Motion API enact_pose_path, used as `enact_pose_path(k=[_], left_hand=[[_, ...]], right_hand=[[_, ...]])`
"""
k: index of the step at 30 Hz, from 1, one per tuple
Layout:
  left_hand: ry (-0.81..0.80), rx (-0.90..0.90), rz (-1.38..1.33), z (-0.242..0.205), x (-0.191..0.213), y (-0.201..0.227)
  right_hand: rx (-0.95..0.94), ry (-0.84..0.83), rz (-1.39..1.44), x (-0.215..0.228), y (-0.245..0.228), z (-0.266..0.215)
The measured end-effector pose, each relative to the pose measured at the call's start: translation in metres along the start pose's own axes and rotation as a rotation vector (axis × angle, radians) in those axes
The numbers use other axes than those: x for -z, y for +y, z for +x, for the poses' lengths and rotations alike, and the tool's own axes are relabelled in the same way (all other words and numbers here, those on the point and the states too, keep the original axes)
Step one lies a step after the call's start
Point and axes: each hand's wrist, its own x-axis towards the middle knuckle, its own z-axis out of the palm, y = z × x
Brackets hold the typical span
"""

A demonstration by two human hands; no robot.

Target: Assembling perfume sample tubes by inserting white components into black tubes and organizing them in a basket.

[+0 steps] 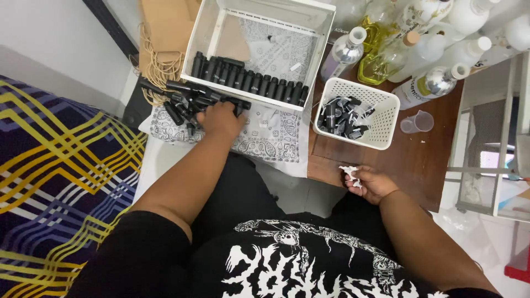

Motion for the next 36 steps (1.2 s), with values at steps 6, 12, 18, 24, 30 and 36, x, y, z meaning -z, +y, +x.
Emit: enact_pose_path(k=[6, 12, 18, 24, 30, 36], left_hand=[[0.008, -0.167, -0.446, 0.015, -0.045, -0.014], [-0.378, -0.017, -1.514, -0.053, -0.062, 0.023], [-0.613, -0.099, -1.709, -0.178, 0.053, 0.086], [-0.730, -0.222, -1.669, -0.243, 0.044, 0.117], [-0.691, -0.180, -1.678, -0.271, -0.011, 0.123], [-0.561, -0.240, -1.579, -0.282, -0.005, 0.133]], right_hand=[[0.090, 0.048, 0.011, -0.005, 0.007, 0.000], [0.272, 0.090, 0.145, -0.026, -0.022, -0.035], [0.595, 0.067, 0.075, -0.108, -0.075, -0.151], [1.340, -0.176, -0.586, -0.153, -0.088, -0.252], [1.547, 0.118, -0.747, -0.149, -0.068, -0.261], [1.584, 0.032, -0.878, -0.157, -0.046, -0.276]])
